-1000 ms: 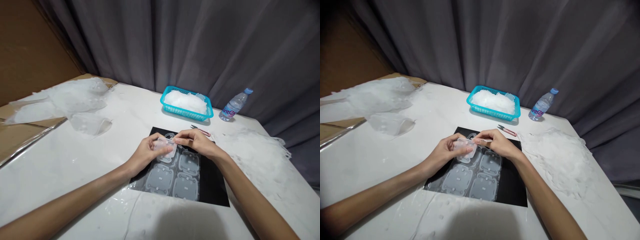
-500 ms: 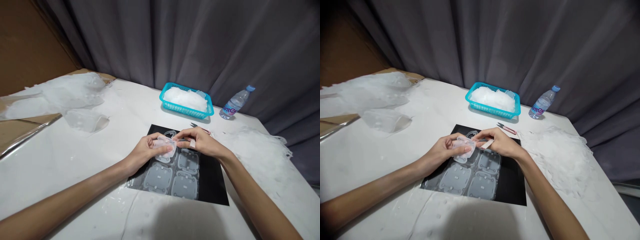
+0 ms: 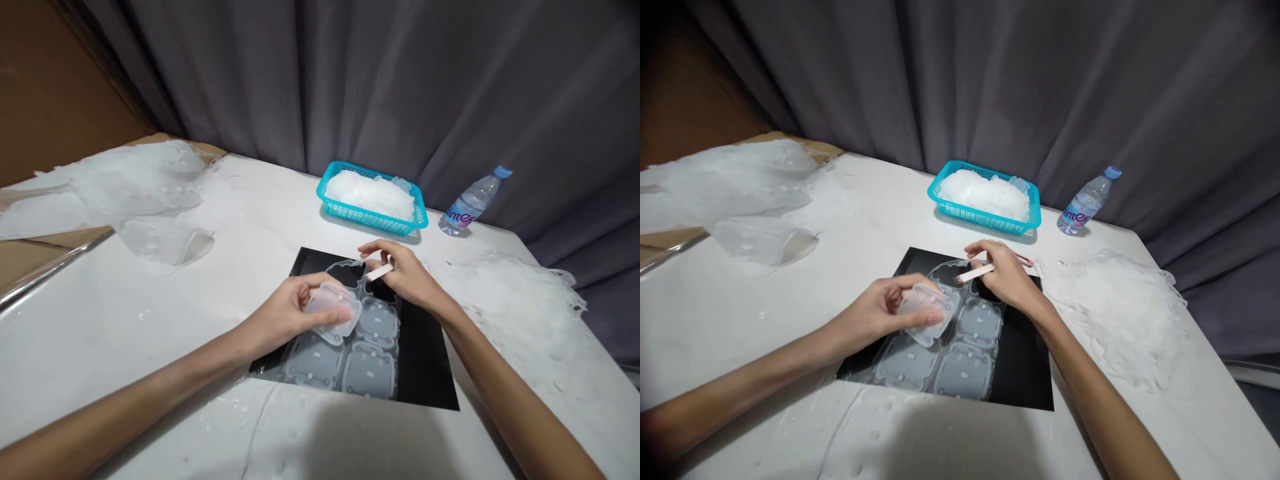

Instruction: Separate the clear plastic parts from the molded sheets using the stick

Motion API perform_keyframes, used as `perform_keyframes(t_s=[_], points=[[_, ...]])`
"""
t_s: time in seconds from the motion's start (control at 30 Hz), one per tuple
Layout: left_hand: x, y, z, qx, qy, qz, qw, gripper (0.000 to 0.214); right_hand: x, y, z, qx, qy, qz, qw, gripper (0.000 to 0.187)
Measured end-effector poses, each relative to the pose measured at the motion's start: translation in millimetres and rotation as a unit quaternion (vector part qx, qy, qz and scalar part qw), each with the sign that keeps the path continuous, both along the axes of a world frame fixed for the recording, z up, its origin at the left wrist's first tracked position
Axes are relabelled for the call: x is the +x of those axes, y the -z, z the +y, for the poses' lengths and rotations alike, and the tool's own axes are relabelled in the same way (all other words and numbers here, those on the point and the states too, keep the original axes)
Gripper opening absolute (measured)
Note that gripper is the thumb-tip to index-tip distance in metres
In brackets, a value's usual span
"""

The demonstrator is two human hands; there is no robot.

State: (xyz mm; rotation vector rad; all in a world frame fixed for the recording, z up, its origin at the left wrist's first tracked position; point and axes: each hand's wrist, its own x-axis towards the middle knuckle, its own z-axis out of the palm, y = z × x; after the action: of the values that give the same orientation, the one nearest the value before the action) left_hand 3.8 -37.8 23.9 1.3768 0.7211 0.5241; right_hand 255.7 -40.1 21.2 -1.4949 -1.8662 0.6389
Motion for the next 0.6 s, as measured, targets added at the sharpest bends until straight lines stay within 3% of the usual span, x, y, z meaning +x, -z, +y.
perform_keyframes(t_s=[0.17, 0.3, 0.4, 0.6], points=[[-1.5, -1.4, 4.5, 0.018, -0.026, 0.0, 0.999, 0.027, 5.9, -32.8, -9.7, -0.012, 0.003, 0.056, 0.998, 0.022], [-0.1, 1.0, 1.6, 0.006, -0.026, -0.001, 1.0, 0.026, -3.3, -50.7, -23.7, -0.093, -0.082, 0.061, 0.99, 0.025], [0.3, 2.0, -0.3, -0.006, -0.022, -0.004, 1.0, 0.026, -10.2, -53.4, -28.5, -0.137, -0.163, 0.058, 0.975, 0.025], [-0.2, 3.2, -0.3, -0.034, -0.019, -0.006, 0.999, 0.032, -11.6, -47.1, -25.4, -0.169, -0.178, 0.101, 0.964, 0.023]])
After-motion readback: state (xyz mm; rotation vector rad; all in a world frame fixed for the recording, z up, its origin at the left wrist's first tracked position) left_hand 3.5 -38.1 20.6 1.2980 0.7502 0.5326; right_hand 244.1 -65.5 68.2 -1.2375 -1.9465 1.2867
